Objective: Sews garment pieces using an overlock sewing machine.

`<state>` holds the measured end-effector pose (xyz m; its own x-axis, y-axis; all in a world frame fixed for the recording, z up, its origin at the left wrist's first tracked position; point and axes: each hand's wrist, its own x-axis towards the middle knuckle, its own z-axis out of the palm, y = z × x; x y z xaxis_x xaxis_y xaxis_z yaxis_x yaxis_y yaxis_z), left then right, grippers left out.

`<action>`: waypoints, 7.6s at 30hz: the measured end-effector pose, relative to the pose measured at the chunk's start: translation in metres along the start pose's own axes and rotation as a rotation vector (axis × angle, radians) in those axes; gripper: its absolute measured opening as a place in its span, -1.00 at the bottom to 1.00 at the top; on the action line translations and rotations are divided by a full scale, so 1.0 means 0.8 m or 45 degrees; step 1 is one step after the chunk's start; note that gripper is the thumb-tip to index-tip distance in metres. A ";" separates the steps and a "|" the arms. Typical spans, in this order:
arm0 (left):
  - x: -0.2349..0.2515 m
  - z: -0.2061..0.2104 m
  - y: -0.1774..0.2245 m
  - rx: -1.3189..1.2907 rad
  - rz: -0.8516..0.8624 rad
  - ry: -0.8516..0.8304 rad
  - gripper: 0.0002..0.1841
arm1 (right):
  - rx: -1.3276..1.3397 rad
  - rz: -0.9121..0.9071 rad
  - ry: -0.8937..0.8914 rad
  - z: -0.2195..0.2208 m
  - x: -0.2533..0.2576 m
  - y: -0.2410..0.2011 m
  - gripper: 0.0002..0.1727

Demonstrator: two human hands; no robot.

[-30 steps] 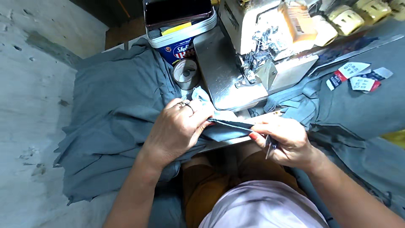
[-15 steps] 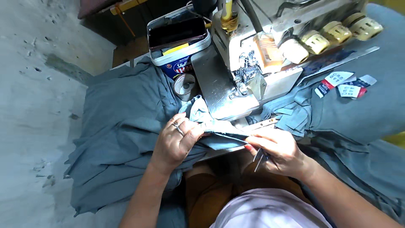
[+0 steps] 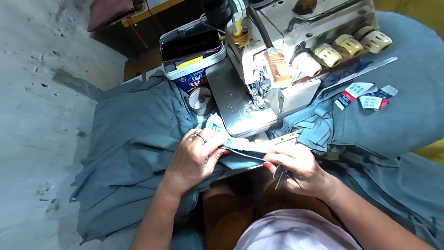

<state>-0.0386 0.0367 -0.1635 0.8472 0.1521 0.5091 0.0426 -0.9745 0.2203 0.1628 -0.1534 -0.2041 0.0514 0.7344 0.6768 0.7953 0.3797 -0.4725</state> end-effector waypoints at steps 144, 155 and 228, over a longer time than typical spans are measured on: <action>0.078 -0.102 0.017 -0.452 0.191 -0.376 -0.64 | 0.512 0.217 0.045 -0.044 0.030 -0.018 -0.83; 0.169 -0.031 -0.004 0.101 -0.774 -0.873 -0.71 | 0.531 0.901 0.170 0.038 0.005 -0.033 -0.79; 0.073 0.025 0.071 0.341 -0.627 0.263 -0.54 | 0.560 1.052 0.600 0.016 -0.054 -0.020 -0.68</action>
<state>0.0240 -0.0133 -0.1376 0.5746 0.5994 0.5573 0.5591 -0.7848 0.2676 0.1401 -0.1836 -0.2329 0.7839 0.6008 0.1564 0.1203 0.1001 -0.9877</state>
